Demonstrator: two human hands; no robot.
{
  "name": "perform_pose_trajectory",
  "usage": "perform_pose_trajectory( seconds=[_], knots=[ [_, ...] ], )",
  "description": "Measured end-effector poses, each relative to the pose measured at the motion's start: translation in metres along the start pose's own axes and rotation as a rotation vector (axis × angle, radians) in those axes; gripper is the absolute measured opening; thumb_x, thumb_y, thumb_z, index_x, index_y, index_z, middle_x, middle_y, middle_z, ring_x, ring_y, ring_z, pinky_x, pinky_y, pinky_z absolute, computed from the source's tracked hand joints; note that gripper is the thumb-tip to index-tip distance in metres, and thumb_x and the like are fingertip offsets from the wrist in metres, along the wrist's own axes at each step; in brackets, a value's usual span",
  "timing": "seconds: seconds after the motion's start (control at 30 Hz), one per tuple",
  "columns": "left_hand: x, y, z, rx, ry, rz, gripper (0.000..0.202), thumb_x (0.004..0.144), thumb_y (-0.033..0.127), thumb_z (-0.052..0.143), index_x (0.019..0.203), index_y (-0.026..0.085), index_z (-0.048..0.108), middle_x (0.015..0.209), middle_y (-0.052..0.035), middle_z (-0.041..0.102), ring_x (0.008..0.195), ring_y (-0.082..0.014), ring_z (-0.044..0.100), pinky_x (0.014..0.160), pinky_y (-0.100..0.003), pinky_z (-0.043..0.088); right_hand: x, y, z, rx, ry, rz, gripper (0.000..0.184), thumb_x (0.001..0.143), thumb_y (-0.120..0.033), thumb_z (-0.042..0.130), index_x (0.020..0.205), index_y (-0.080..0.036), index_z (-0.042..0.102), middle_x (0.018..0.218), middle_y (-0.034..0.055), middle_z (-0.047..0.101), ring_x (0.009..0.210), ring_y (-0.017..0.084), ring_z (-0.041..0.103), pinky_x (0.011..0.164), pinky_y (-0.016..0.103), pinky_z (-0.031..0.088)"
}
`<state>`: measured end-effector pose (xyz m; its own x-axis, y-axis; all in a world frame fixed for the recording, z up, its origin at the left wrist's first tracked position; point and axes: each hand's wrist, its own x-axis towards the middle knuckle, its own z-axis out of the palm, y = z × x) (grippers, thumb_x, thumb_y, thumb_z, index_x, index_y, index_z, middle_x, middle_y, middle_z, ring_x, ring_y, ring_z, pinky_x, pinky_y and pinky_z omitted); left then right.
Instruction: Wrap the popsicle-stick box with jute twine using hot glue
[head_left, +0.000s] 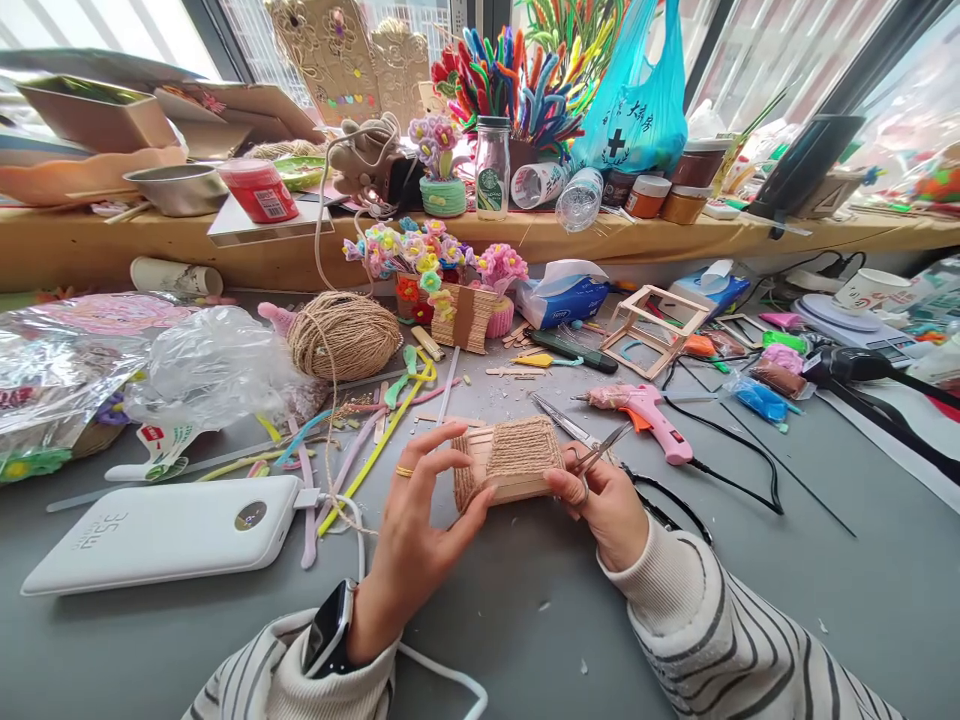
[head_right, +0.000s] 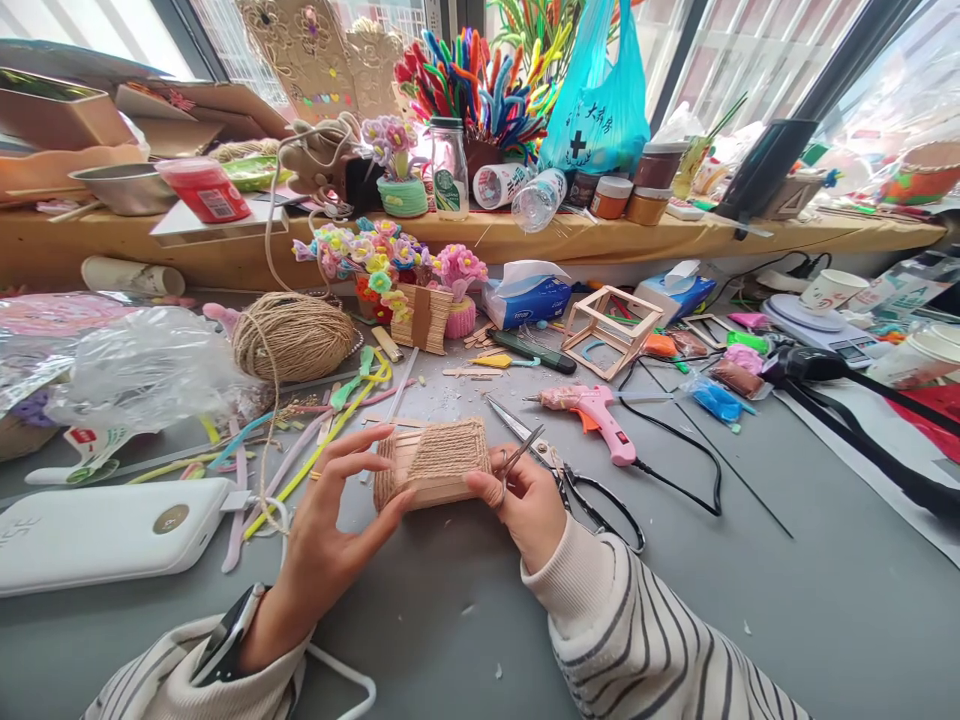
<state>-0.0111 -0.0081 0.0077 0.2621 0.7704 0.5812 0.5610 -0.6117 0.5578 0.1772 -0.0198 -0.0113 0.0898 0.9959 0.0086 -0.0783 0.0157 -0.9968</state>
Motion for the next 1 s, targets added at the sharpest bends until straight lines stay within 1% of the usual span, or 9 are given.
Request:
perform_pose_trajectory(
  seconds=[0.1,0.3,0.47,0.57,0.63,0.7,0.8,0.9,1.0],
  knots=[
    [0.0,-0.001,0.0,-0.019,-0.011,-0.019,0.018,0.077,0.017,0.057,0.089,0.022,0.045,0.117,-0.0063,0.05,0.112,-0.0198,0.048,0.094,-0.039,0.04,0.001,0.0,0.001,0.042,0.014,0.036,0.034,0.063,-0.048,0.068,0.062,-0.016,0.057,0.067,-0.001,0.047,0.046,0.005,0.037,0.037,0.02,0.028],
    [0.002,-0.004,0.001,-0.008,-0.024,0.007,0.02,0.079,0.016,0.055,0.098,0.021,0.05,0.111,-0.0055,0.054,0.107,-0.0172,0.051,0.091,-0.034,0.043,0.004,-0.004,-0.003,0.04,0.013,0.073,0.041,0.06,-0.055,0.067,0.062,-0.016,0.055,0.062,-0.0015,0.048,0.046,0.007,0.039,0.039,0.021,0.032],
    [0.001,-0.006,0.001,-0.002,-0.016,0.029,0.017,0.079,0.013,0.056,0.093,0.021,0.053,0.111,-0.0041,0.054,0.107,-0.0144,0.05,0.093,-0.029,0.041,0.01,-0.009,-0.017,-0.046,0.095,0.099,0.057,0.065,-0.068,0.053,0.074,-0.013,0.067,0.049,-0.002,0.046,0.045,0.008,0.04,0.046,0.024,0.035],
    [0.0,-0.005,0.001,-0.011,-0.001,0.026,0.017,0.078,0.012,0.056,0.093,0.021,0.053,0.109,-0.0037,0.054,0.106,-0.0138,0.051,0.093,-0.028,0.041,0.013,-0.012,-0.027,-0.085,0.121,0.089,0.061,0.067,-0.07,0.049,0.076,-0.013,0.069,0.051,-0.0006,0.048,0.043,0.007,0.037,0.042,0.023,0.031],
    [0.0,-0.005,0.0,-0.009,0.009,0.025,0.017,0.078,0.012,0.056,0.092,0.021,0.052,0.109,-0.0036,0.055,0.106,-0.0139,0.051,0.092,-0.028,0.041,0.016,-0.014,-0.033,-0.171,0.139,0.099,0.061,0.066,-0.071,0.049,0.073,-0.014,0.068,0.047,-0.0022,0.044,0.04,0.006,0.033,0.039,0.022,0.027],
    [0.0,-0.005,0.0,-0.006,0.01,0.025,0.016,0.078,0.012,0.056,0.09,0.021,0.053,0.108,-0.0035,0.055,0.105,-0.0144,0.052,0.092,-0.029,0.041,0.018,-0.016,-0.038,-0.306,0.142,0.119,0.055,0.061,-0.067,0.056,0.068,-0.014,0.067,0.042,-0.004,0.041,0.038,0.006,0.033,0.038,0.022,0.027],
    [0.001,-0.006,0.001,0.002,0.012,0.027,0.013,0.078,0.012,0.057,0.087,0.021,0.054,0.107,-0.0033,0.055,0.104,-0.0151,0.052,0.091,-0.03,0.042,0.019,-0.018,-0.043,-0.457,0.122,0.163,0.042,0.057,-0.056,0.066,0.067,-0.015,0.066,0.041,-0.0035,0.046,0.038,0.009,0.042,0.037,0.022,0.032],
    [0.001,-0.007,0.002,0.013,0.028,0.041,0.012,0.077,0.012,0.057,0.084,0.021,0.055,0.105,-0.0031,0.055,0.101,-0.0149,0.053,0.09,-0.03,0.042,0.019,-0.018,-0.044,-0.468,0.094,0.239,0.037,0.059,-0.05,0.066,0.071,-0.015,0.065,0.041,-0.0038,0.048,0.034,0.01,0.044,0.033,0.022,0.033],
    [0.001,-0.007,0.002,0.012,0.051,0.059,0.011,0.077,0.012,0.058,0.083,0.021,0.057,0.101,-0.0025,0.057,0.096,-0.0148,0.054,0.088,-0.03,0.043,0.019,-0.018,-0.042,-0.438,0.067,0.27,0.033,0.058,-0.044,0.066,0.075,-0.015,0.062,0.046,-0.0032,0.052,0.035,0.01,0.046,0.033,0.022,0.039]
  ],
)
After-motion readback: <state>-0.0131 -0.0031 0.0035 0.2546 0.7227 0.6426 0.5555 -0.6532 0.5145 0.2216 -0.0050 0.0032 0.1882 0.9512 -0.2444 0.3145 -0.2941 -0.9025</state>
